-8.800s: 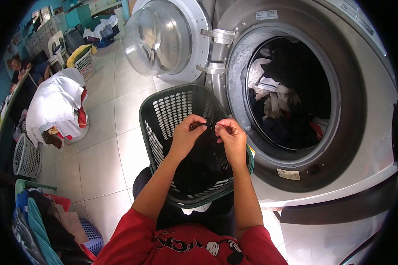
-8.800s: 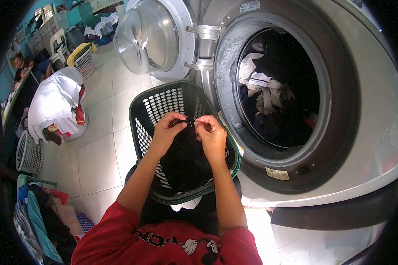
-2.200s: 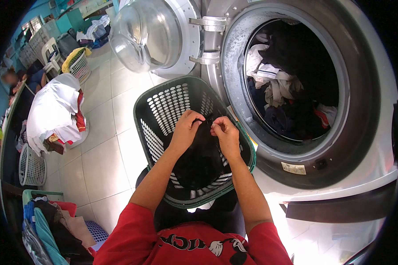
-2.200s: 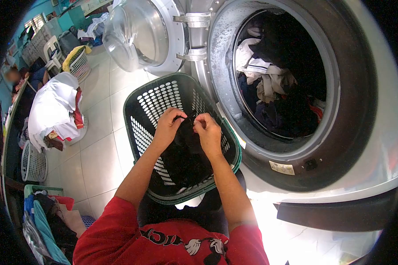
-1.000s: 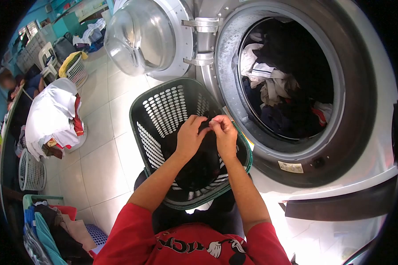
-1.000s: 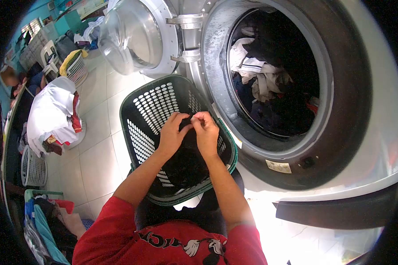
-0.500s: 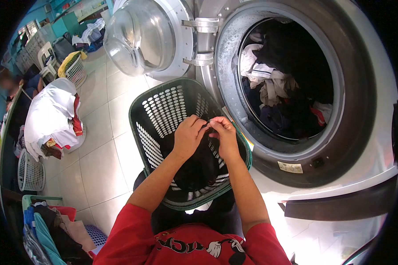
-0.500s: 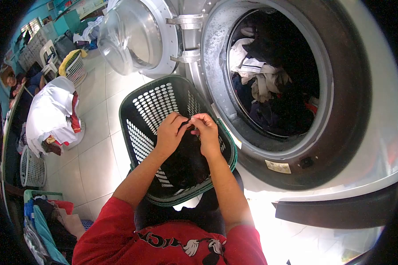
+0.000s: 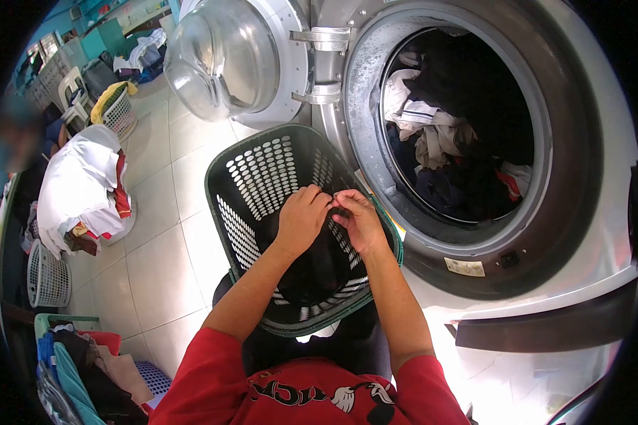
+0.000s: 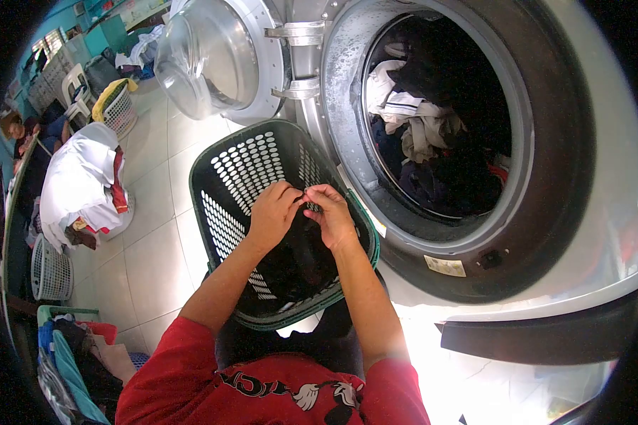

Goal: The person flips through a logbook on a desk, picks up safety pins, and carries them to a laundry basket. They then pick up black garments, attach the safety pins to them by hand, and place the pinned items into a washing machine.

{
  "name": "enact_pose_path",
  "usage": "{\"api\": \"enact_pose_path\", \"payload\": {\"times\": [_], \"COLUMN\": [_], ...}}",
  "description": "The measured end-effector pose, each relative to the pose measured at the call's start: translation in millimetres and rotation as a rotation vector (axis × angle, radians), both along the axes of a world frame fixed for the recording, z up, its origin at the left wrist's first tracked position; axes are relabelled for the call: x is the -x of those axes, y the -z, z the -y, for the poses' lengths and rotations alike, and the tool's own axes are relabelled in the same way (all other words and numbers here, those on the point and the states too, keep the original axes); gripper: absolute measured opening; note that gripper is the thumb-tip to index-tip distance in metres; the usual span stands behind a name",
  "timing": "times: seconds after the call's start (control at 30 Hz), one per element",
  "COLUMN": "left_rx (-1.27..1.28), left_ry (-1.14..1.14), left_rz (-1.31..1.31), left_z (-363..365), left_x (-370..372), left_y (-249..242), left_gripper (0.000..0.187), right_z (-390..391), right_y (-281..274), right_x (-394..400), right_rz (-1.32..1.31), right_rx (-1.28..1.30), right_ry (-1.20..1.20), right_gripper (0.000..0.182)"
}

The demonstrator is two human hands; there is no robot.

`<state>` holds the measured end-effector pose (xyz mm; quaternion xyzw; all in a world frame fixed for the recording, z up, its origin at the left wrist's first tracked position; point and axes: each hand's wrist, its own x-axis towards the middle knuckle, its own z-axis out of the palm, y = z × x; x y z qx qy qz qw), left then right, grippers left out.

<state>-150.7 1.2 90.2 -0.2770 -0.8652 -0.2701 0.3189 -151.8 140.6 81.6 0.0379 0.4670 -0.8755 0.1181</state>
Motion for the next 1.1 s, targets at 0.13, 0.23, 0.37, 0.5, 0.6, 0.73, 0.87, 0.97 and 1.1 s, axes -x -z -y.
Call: {"api": "enact_pose_path", "payload": {"times": [0.13,0.23,0.37,0.5,0.6,0.73,0.87,0.97,1.1], "left_rx": [-0.049,-0.104,-0.46,-0.739,-0.88,-0.751,-0.534,-0.424,-0.271], "left_ry": [-0.017,-0.012,0.183,0.438,0.395,0.22,-0.001,-0.064,-0.199], "left_rz": [0.047,0.104,0.396,0.722,0.592,0.555,0.546,0.559,0.524], "left_z": [0.6,3.6,9.3,33.1,44.3,97.4,152.2,168.0,153.1], "left_x": [0.2,-0.5,5.7,9.8,15.1,31.5,30.3,30.0,28.4], "left_y": [0.6,0.9,-2.6,-19.3,-40.8,-40.7,-5.8,19.9,24.3], "left_gripper": [0.014,0.017,0.032,0.041,0.03,0.025,0.018,0.019,0.02], "right_z": [1.6,8.0,10.4,7.0,4.3,-65.8,-173.7,-187.4,-184.9], "right_y": [2.6,11.1,-9.5,-16.9,-51.7,-111.3,-125.8,-116.6,-108.7], "right_x": [0.8,3.7,-6.2,-9.6,-2.5,45.0,68.1,59.0,87.6], "right_rz": [-0.011,-0.033,-0.157,-0.269,-0.376,-0.527,-0.469,-0.419,-0.087], "right_rx": [-0.013,-0.118,-0.63,-0.526,-0.58,-0.454,0.12,0.224,0.36], "right_ry": [-0.001,0.097,-0.148,-0.339,-0.191,0.612,1.696,1.706,1.59], "right_gripper": [0.006,0.018,0.066,0.06,0.055,0.036,0.045,0.033,0.038]}}
